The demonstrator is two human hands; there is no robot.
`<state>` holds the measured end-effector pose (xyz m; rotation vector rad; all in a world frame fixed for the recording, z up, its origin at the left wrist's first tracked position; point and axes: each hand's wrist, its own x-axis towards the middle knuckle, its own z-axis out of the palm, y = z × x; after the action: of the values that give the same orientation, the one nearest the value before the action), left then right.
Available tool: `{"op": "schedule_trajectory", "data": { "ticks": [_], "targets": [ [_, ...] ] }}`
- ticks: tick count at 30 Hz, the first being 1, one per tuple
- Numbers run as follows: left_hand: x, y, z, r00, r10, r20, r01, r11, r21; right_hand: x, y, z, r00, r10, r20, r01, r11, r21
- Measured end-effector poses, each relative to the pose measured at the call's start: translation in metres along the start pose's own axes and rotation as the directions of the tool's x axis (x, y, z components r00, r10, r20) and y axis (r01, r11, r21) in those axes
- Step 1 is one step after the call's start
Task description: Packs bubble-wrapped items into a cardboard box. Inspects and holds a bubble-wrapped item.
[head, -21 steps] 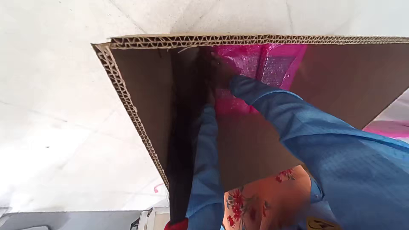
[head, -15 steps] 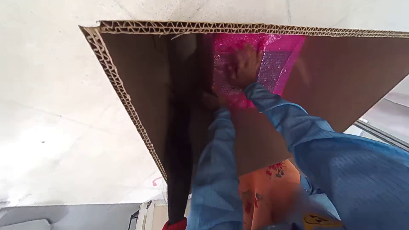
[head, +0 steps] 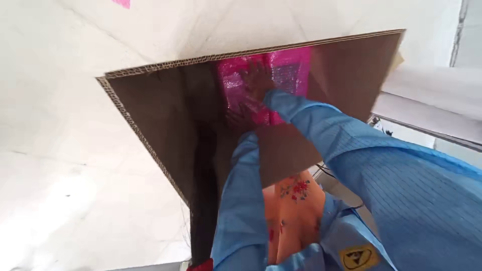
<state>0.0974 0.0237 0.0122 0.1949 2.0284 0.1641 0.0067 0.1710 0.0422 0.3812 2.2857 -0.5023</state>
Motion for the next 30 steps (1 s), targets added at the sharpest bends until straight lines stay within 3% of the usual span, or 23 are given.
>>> {"op": "schedule_trajectory", "data": {
  "ticks": [1, 3, 4, 6, 7, 11, 14, 16, 19, 22, 28, 30],
  "targets": [
    [-0.017, -0.011, -0.021, 0.995, 0.095, 0.033, -0.095, 0.995, 0.01, -0.035, -0.011, -0.002, 1.0, -0.001, 0.007, 0.001, 0.999, 0.048],
    [-0.045, -0.043, -0.043, 0.947, 0.272, -0.172, -0.3, 0.939, -0.167, -0.113, -0.035, -0.008, 1.0, -0.008, 0.026, 0.003, 0.988, 0.153],
    [-0.062, -0.036, -0.101, 0.956, 0.184, 0.226, -0.189, 0.982, 0.001, -0.154, -0.046, -0.015, 0.999, -0.027, 0.017, 0.023, 0.976, 0.215],
    [-0.102, -0.052, -0.12, 0.978, 0.21, -0.001, -0.207, 0.967, -0.149, -0.238, -0.071, -0.024, 0.998, -0.053, 0.017, 0.046, 0.953, 0.298],
    [-0.123, -0.055, -0.132, 0.968, 0.24, -0.078, -0.248, 0.961, -0.125, -0.277, -0.081, -0.029, 0.998, -0.064, -0.005, 0.062, 0.941, 0.332],
    [-0.227, -0.042, -0.17, 0.936, 0.331, -0.116, -0.334, 0.943, -0.005, -0.431, -0.112, -0.045, 0.982, 0.015, -0.187, 0.092, 0.831, 0.549],
    [-0.302, 0.019, -0.179, 0.88, 0.469, -0.079, -0.467, 0.883, 0.036, -0.52, -0.112, -0.05, 0.952, 0.187, -0.242, 0.01, 0.771, 0.636],
    [-0.349, 0.079, -0.174, 0.798, 0.603, -0.011, -0.603, 0.798, -0.002, -0.57, -0.101, -0.043, 0.917, 0.33, -0.225, -0.064, 0.678, 0.732],
    [-0.428, 0.172, -0.159, 0.629, 0.759, 0.168, -0.737, 0.651, -0.182, -0.63, -0.086, -0.014, 0.829, 0.526, -0.189, -0.101, 0.473, 0.875],
    [-0.506, 0.253, -0.135, 0.511, 0.805, 0.3, -0.684, 0.593, -0.426, -0.681, -0.07, 0.02, 0.722, 0.662, -0.202, -0.074, 0.364, 0.929],
    [-0.604, 0.355, -0.087, 0.532, 0.807, 0.257, -0.536, 0.556, -0.635, -0.767, -0.014, 0.086, 0.425, 0.874, -0.235, 0.112, 0.206, 0.972],
    [-0.624, 0.373, -0.063, 0.558, 0.801, 0.218, -0.473, 0.523, -0.709, -0.799, 0.017, 0.103, 0.402, 0.893, -0.203, 0.156, 0.151, 0.976]
  ]
}}
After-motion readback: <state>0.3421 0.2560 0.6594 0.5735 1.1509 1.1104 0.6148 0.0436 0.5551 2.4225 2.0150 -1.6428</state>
